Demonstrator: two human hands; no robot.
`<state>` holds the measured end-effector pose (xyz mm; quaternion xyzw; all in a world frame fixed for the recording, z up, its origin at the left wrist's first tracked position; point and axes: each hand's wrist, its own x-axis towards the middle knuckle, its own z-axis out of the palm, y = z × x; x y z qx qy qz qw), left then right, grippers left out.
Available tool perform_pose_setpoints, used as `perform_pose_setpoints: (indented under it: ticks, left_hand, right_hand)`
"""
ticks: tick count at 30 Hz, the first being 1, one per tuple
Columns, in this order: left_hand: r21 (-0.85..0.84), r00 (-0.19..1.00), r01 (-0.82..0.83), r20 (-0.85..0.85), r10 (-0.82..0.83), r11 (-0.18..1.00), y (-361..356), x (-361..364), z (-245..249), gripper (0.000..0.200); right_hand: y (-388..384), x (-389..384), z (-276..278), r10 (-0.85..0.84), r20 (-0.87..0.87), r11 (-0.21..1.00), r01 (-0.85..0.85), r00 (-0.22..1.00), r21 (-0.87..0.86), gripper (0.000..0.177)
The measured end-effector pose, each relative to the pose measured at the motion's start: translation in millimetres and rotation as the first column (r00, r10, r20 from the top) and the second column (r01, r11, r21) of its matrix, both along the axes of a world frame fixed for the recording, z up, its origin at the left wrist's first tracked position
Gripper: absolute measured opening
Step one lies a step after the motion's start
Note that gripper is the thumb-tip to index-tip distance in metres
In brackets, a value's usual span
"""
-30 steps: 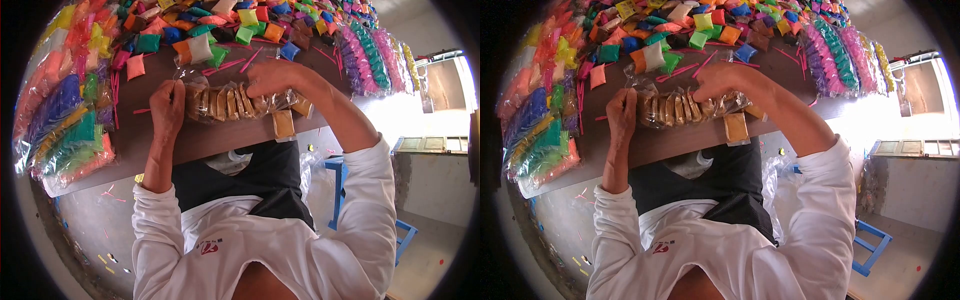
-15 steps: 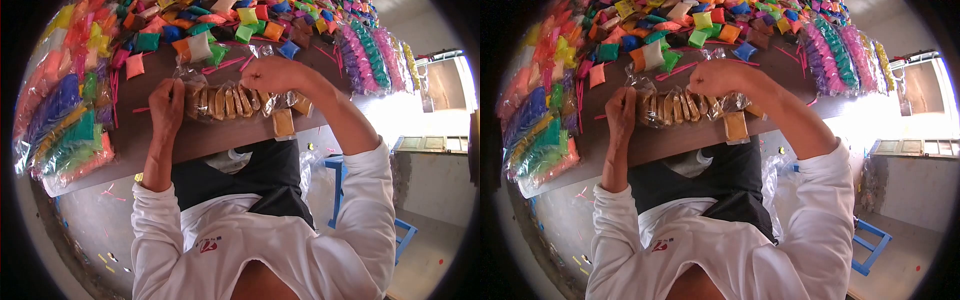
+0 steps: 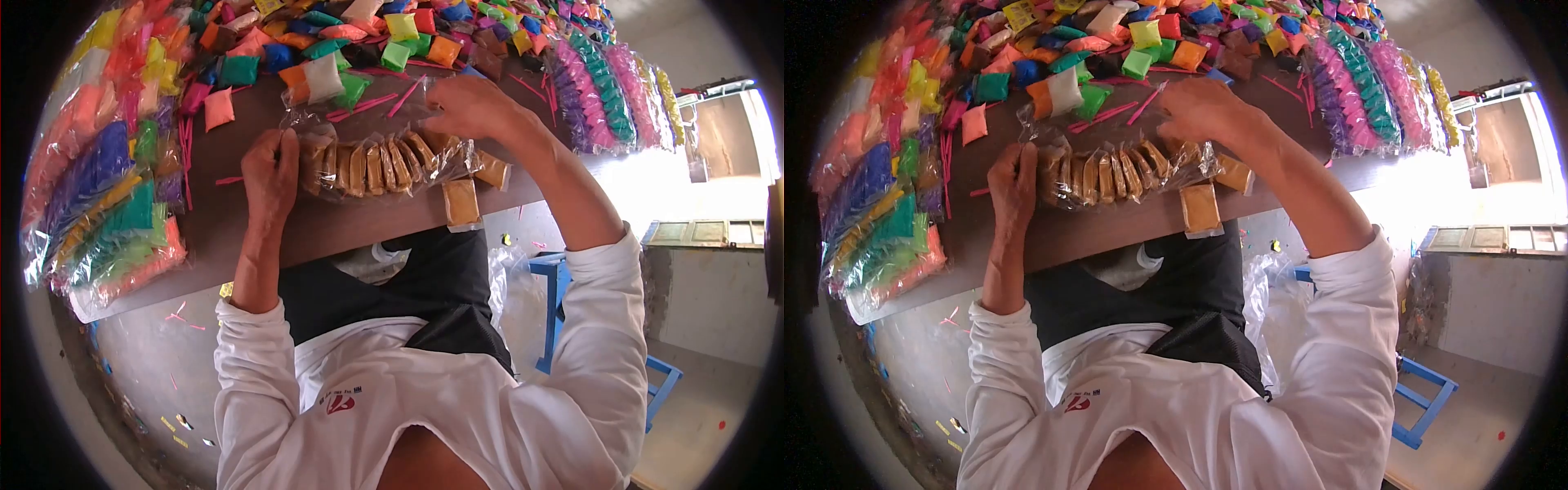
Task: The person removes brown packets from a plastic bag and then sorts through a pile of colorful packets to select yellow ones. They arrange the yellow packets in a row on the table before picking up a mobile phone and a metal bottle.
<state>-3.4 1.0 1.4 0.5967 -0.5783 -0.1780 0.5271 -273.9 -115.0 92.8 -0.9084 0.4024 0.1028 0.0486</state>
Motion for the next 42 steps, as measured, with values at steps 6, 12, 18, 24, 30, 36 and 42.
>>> perform_pose_setpoints:
  ticks: [6,12,18,24,30,36,42]
  left_hand:
    - [0.029,1.000,0.010,0.000,-0.010,1.000,-1,2,-2,0.024]
    - [-0.007,1.000,0.011,-0.023,-0.011,1.000,-2,2,-4,0.025]
    - [0.025,1.000,0.013,-0.021,-0.013,1.000,0,2,-2,0.025]
    - [-0.024,0.999,0.005,-0.036,-0.006,1.000,-2,0,-2,0.027]
    - [-0.001,1.000,0.005,-0.003,-0.005,1.000,-4,2,-6,0.026]
    - [0.040,0.999,0.007,-0.049,-0.005,0.999,-2,2,-8,0.025]
    - [0.055,1.000,0.010,-0.010,-0.009,0.998,-2,2,-4,0.026]
  right_hand:
    - [5,10,7,-0.053,-0.225,0.993,0.076,0.973,0.093,0.028]
    - [-11,10,1,-0.037,-0.184,0.959,0.086,0.982,0.270,0.029]
    - [-8,11,5,0.025,-0.040,0.974,-0.015,0.999,0.224,0.023]
    - [-4,17,-5,-0.013,-0.145,0.970,0.047,0.989,0.237,0.027]
    - [2,13,23,-0.151,-0.021,0.943,0.151,0.988,0.296,0.029]
    - [3,-2,13,0.019,0.113,0.985,-0.038,0.993,0.169,0.025]
    - [11,6,4,-0.025,0.087,0.998,0.020,0.996,0.058,0.018]
